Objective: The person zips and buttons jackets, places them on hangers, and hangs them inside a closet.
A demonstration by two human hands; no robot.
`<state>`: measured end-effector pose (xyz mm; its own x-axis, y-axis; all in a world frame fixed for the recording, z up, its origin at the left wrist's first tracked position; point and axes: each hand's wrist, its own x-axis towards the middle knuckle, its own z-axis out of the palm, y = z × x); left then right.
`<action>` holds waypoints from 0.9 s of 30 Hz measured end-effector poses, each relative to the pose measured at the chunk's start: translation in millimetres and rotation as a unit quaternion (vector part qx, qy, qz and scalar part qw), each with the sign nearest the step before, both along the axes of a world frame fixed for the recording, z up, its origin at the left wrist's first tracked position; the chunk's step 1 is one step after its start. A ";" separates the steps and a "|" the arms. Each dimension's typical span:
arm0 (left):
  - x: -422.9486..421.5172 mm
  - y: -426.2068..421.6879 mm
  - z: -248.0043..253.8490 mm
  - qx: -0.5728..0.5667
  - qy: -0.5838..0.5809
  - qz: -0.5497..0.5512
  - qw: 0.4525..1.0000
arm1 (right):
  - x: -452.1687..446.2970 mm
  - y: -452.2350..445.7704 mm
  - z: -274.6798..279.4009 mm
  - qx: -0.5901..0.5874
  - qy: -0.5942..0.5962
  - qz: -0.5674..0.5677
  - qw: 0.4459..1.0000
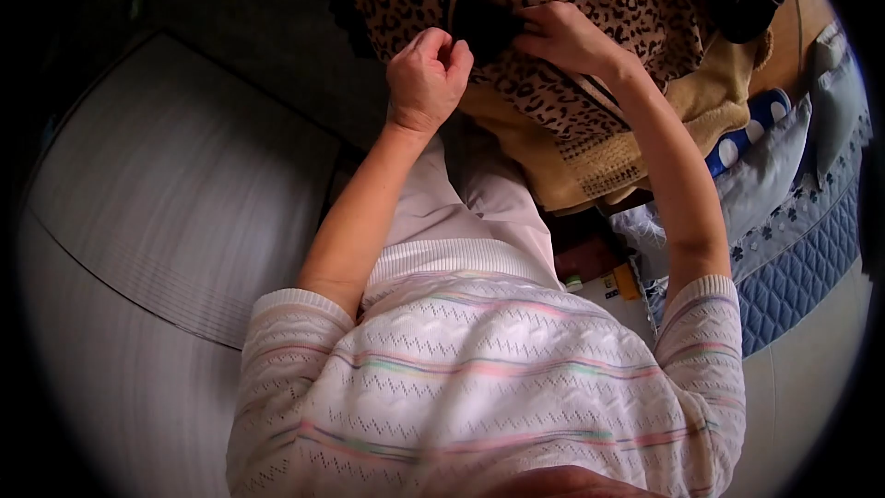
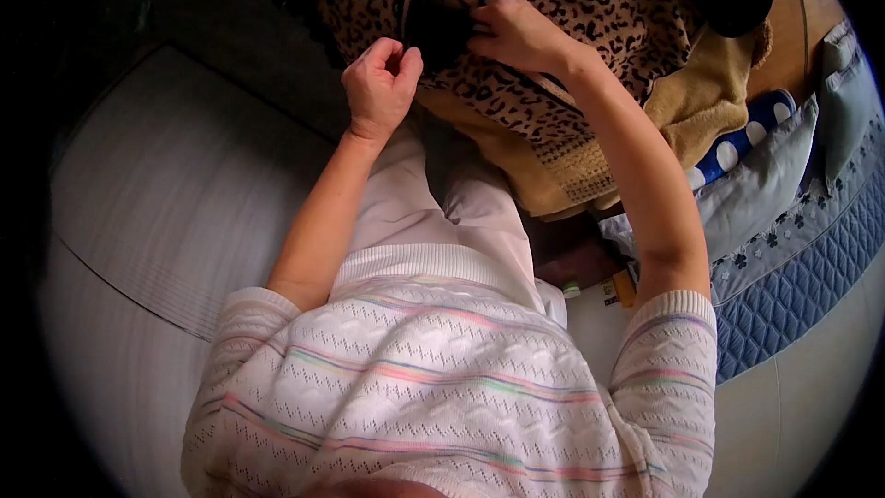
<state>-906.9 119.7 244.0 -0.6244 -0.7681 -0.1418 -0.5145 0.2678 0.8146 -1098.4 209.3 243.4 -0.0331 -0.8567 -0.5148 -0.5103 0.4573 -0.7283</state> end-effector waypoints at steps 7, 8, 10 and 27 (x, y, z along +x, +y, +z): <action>4.3 3.3 0.1 -0.023 -0.012 -0.031 0.999 | 11.4 -48.3 -17.1 -0.063 0.009 0.102 0.993; 5.0 3.3 0.2 -0.023 -0.016 -0.036 0.999 | 11.2 -54.7 -19.3 -0.078 0.010 0.104 0.991; 5.5 0.9 2.9 -0.029 -0.010 -0.033 0.999 | 12.5 -66.6 -14.2 -0.092 0.013 0.096 0.991; 1.0 14.0 -29.8 -0.017 -0.085 -0.075 0.993 | -11.6 25.8 -23.4 0.011 0.081 -0.143 0.986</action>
<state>-905.8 133.7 214.2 -0.7020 -0.6742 -0.2296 -0.5954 0.3787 0.7086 -1109.9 235.1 220.0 -0.3551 -0.7891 -0.5012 -0.4665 0.6142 -0.6365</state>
